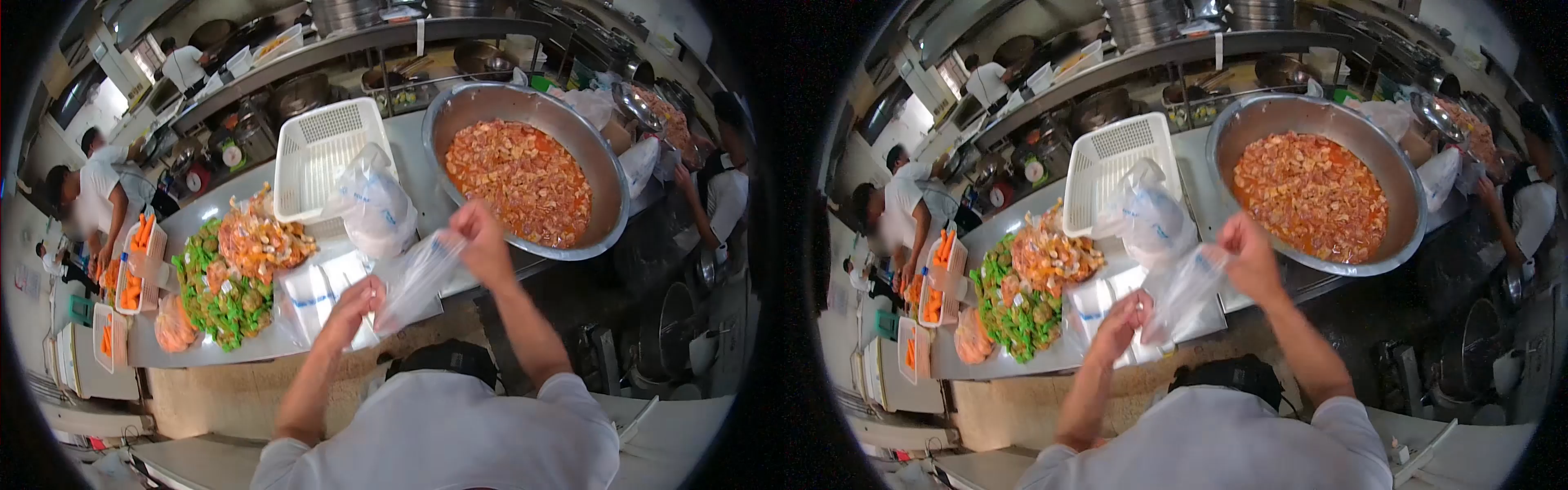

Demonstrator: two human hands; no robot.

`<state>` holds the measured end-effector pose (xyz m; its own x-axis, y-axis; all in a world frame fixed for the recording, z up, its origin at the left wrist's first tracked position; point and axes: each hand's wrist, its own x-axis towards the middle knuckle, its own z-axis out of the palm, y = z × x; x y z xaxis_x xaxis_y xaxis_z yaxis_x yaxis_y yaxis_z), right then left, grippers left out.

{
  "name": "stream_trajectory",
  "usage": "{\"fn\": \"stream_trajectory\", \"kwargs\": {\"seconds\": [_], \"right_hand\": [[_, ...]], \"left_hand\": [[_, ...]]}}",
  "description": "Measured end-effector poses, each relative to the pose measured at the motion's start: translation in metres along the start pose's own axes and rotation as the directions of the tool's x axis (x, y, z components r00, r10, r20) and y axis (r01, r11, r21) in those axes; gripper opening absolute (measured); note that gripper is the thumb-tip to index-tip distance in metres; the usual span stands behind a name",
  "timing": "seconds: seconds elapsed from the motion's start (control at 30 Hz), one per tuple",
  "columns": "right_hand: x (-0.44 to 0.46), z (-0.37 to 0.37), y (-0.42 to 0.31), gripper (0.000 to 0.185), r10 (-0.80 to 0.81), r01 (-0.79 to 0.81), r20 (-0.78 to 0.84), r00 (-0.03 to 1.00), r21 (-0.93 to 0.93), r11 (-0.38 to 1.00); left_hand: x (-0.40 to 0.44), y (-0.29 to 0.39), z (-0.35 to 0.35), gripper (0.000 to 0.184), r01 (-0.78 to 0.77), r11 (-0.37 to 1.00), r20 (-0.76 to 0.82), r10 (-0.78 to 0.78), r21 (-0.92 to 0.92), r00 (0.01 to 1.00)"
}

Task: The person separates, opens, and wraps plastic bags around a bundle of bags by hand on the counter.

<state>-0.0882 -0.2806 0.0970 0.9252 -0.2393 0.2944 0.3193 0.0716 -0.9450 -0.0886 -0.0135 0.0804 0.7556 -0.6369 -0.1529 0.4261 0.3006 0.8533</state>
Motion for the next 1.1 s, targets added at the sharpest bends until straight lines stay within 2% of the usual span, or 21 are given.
{"fn": "stream_trajectory", "kwargs": {"seconds": [0.03,0.07,0.1,0.13,0.17,0.2,0.23,0.3,0.37,0.4,0.43,0.47,0.5,0.57,0.67,0.77,0.8,0.9,0.97,1.03,1.1], "right_hand": [[0.006,0.004,-0.039,0.028,-0.023,0.012,0.109,0.994,0.101,0.995],[0.012,0.010,-0.074,0.028,-0.063,0.018,0.214,0.975,0.205,0.979],[0.019,0.015,-0.093,0.027,-0.152,0.112,0.348,0.925,0.134,0.985],[0.025,0.020,-0.108,0.026,-0.226,0.216,0.476,0.850,0.077,0.973],[0.033,0.025,-0.117,0.025,-0.276,0.319,0.597,0.753,0.035,0.947],[0.050,0.032,-0.122,0.018,-0.260,0.556,0.686,0.680,-0.250,0.793],[0.069,0.033,-0.111,0.017,-0.222,0.600,0.701,0.678,-0.353,0.718],[0.099,0.039,-0.057,0.016,-0.150,0.686,0.736,0.660,-0.510,0.519],[0.095,0.025,0.020,0.013,-0.129,0.685,0.708,0.695,-0.596,0.419],[0.079,0.025,0.034,0.013,-0.242,0.669,0.642,0.727,-0.583,0.461],[0.073,0.019,0.066,0.016,-0.268,0.609,0.580,0.769,-0.540,0.580],[0.068,0.009,0.107,0.019,-0.209,0.556,0.564,0.799,-0.560,0.614],[0.052,0.024,0.088,0.021,-0.198,0.447,0.468,0.862,-0.514,0.732],[0.052,0.028,0.073,0.024,-0.019,0.355,0.471,0.882,-0.636,0.685],[0.035,0.036,0.086,0.024,-0.528,0.640,0.386,0.757,-0.599,0.481],[0.012,0.034,0.140,0.021,-0.318,0.379,0.207,0.925,-0.565,0.733],[0.020,0.027,0.142,0.019,-0.300,0.395,0.257,0.919,-0.605,0.691],[0.025,0.025,0.118,0.019,-0.131,0.184,0.155,0.979,-0.407,0.894],[0.011,0.027,0.118,0.019,-0.187,0.159,-0.068,0.980,-0.291,0.943],[-0.016,0.019,0.114,0.018,-0.031,0.002,-0.092,0.995,-0.301,0.953],[-0.047,0.014,0.123,0.017,0.200,-0.143,0.092,0.976,-0.424,0.894]], "left_hand": [[0.005,0.019,0.005,0.029,-0.025,0.964,0.086,0.002,0.266,0.996],[0.005,0.045,0.019,0.027,-0.168,0.836,0.081,0.148,0.522,0.986],[0.010,0.074,0.030,0.025,-0.278,0.614,0.121,0.285,0.739,0.951],[0.023,0.101,0.026,0.024,-0.388,0.145,0.274,0.491,0.910,0.827],[0.037,0.126,0.023,0.025,-0.336,-0.357,0.488,0.565,0.872,0.666],[0.055,0.149,0.028,0.026,-0.328,-0.540,0.624,0.572,0.775,0.532],[0.072,0.166,0.030,0.026,-0.286,-0.701,0.746,0.536,0.654,0.395],[0.109,0.149,-0.018,0.019,-0.261,-0.536,0.506,0.380,0.803,0.774],[0.146,0.088,-0.085,0.016,-0.391,-0.170,0.426,0.342,0.905,0.837],[0.156,0.044,-0.122,0.014,-0.414,-0.328,0.528,0.489,0.849,0.695],[0.141,0.029,-0.114,0.012,-0.485,0.042,0.360,0.616,0.873,0.701],[0.149,0.009,-0.129,0.011,-0.556,-0.042,0.446,0.649,0.830,0.617],[0.144,-0.003,-0.119,0.013,-0.545,0.085,0.308,0.747,0.834,0.589],[0.133,0.009,-0.107,0.016,-0.486,0.036,0.302,0.743,0.873,0.597],[0.132,-0.018,-0.098,0.017,-0.387,0.060,0.100,0.920,0.920,0.380],[0.130,-0.056,-0.102,0.029,-0.352,0.328,-0.059,0.799,0.877,0.599],[0.127,-0.056,-0.104,0.040,-0.294,0.361,-0.071,0.730,0.885,0.680],[0.112,-0.069,-0.117,0.042,-0.265,0.698,-0.357,0.609,0.666,0.708],[0.099,-0.105,-0.179,0.020,-0.219,0.602,-0.270,0.615,0.768,0.741],[0.045,-0.086,-0.175,0.013,0.160,0.285,-0.301,0.566,0.945,0.768],[0.007,-0.080,-0.158,0.021,0.327,0.322,-0.453,0.733,0.888,0.508]]}}
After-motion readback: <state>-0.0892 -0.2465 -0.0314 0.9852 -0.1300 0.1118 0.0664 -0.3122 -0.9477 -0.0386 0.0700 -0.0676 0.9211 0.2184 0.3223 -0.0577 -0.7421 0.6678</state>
